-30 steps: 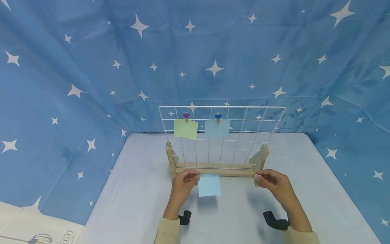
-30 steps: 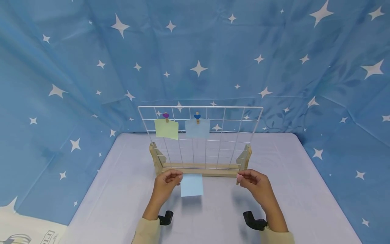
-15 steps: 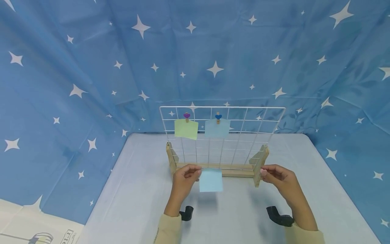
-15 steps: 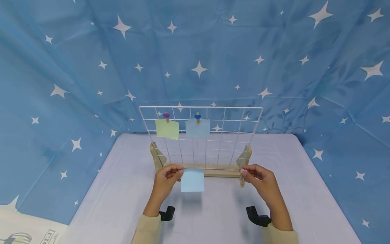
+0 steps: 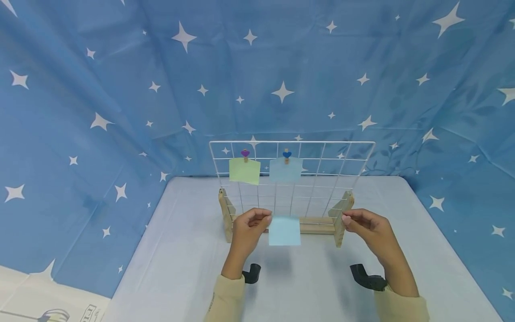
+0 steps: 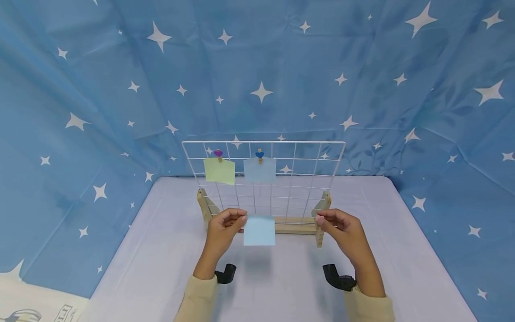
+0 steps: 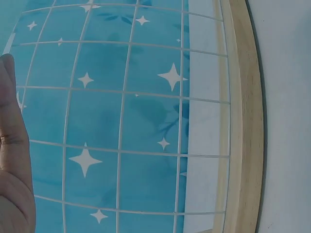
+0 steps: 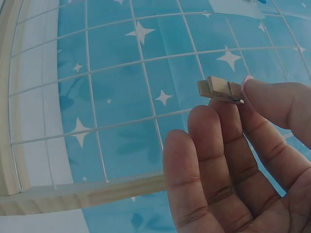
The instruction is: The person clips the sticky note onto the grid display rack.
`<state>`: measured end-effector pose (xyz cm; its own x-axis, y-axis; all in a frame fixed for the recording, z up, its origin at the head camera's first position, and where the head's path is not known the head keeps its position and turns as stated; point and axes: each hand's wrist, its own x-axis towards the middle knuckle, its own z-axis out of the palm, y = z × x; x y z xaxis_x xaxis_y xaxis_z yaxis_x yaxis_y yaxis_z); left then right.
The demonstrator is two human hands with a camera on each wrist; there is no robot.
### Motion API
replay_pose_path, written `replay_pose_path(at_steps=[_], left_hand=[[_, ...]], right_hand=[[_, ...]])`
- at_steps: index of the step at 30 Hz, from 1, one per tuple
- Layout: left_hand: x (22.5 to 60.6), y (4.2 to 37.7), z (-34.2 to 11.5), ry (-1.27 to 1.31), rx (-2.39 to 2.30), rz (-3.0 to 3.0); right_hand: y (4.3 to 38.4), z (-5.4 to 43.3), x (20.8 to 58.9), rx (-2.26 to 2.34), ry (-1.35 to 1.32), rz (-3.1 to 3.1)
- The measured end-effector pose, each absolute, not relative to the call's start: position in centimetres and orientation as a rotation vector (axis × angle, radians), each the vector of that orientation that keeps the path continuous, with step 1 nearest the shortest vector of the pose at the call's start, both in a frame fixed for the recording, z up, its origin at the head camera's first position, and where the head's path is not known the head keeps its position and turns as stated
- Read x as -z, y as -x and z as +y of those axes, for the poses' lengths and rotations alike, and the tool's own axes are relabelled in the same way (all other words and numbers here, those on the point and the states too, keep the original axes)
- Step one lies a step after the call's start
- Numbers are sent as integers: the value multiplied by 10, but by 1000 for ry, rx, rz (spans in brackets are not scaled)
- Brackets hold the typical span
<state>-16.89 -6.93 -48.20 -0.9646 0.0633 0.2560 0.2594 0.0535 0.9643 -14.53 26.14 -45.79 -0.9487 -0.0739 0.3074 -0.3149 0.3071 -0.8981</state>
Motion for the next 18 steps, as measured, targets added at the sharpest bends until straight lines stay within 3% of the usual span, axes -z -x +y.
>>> replay_pose_path(at_steps=[18], left_hand=[[463,175,-60,386,2004,-2163]], right_hand=[[152,258,441,-1640,-395,-2376]])
